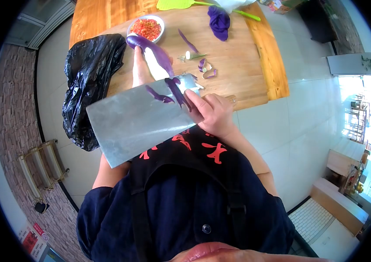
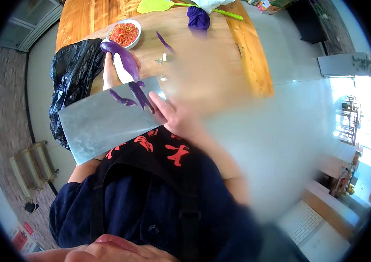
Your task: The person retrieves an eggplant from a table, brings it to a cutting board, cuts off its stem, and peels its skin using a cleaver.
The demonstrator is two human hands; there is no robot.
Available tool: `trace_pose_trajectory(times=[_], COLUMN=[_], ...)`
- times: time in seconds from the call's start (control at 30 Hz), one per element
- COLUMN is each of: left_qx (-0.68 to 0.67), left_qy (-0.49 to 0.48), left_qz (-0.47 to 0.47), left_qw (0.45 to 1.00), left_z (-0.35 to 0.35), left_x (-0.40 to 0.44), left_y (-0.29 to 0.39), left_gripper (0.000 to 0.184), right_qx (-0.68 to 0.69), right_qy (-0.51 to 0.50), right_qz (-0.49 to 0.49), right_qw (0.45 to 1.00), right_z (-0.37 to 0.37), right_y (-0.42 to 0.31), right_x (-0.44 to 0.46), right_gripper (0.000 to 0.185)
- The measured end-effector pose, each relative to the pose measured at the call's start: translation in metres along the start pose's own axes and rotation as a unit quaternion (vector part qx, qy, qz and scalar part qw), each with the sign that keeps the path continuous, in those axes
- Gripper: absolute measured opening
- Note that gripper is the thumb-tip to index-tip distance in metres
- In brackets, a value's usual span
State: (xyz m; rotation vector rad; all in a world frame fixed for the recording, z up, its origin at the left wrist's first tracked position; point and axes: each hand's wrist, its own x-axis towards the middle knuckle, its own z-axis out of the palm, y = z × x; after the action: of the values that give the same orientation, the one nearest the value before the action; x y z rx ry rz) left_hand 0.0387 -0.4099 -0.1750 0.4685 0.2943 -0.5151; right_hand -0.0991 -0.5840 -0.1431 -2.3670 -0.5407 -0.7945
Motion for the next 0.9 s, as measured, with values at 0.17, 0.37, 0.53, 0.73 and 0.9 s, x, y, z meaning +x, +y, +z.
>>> trace_pose_trajectory(times=[0.17, 0.37, 0.53, 0.73, 0.9], left_qx=[0.073, 0.046, 0.075, 0.054, 0.065], left_qy=[0.036, 0.041, 0.040, 0.002, 0.019], left_qz=[0.051, 0.044, 0.044, 0.032, 0.025], left_qw=[0.995, 0.997, 0.995, 0.998, 0.997], left_z=[0.003, 0.012, 0.014, 0.011, 0.012], left_x=[0.001, -0.011, -0.016, -0.015, -0.018], left_y=[-0.001, -0.002, -0.005, -0.008, -0.007], left_gripper=[0.060, 0.062, 0.063, 0.064, 0.065], right_qx=[-0.019, -0.014, -0.026, -0.029, -0.030], right_qy=[-0.005, 0.012, -0.015, 0.015, -0.001], right_qz=[-0.034, -0.020, -0.025, -0.036, -0.038], right_qw=[0.999, 1.000, 0.999, 0.999, 0.999], right_z=[-0.001, 0.001, -0.004, 0.000, -0.002], right_y=[-0.009, -0.011, -0.009, -0.012, -0.011], right_x=[0.001, 0.002, 0.001, 0.004, 0.003], right_gripper=[0.044, 0.043, 0.043, 0.042, 0.043])
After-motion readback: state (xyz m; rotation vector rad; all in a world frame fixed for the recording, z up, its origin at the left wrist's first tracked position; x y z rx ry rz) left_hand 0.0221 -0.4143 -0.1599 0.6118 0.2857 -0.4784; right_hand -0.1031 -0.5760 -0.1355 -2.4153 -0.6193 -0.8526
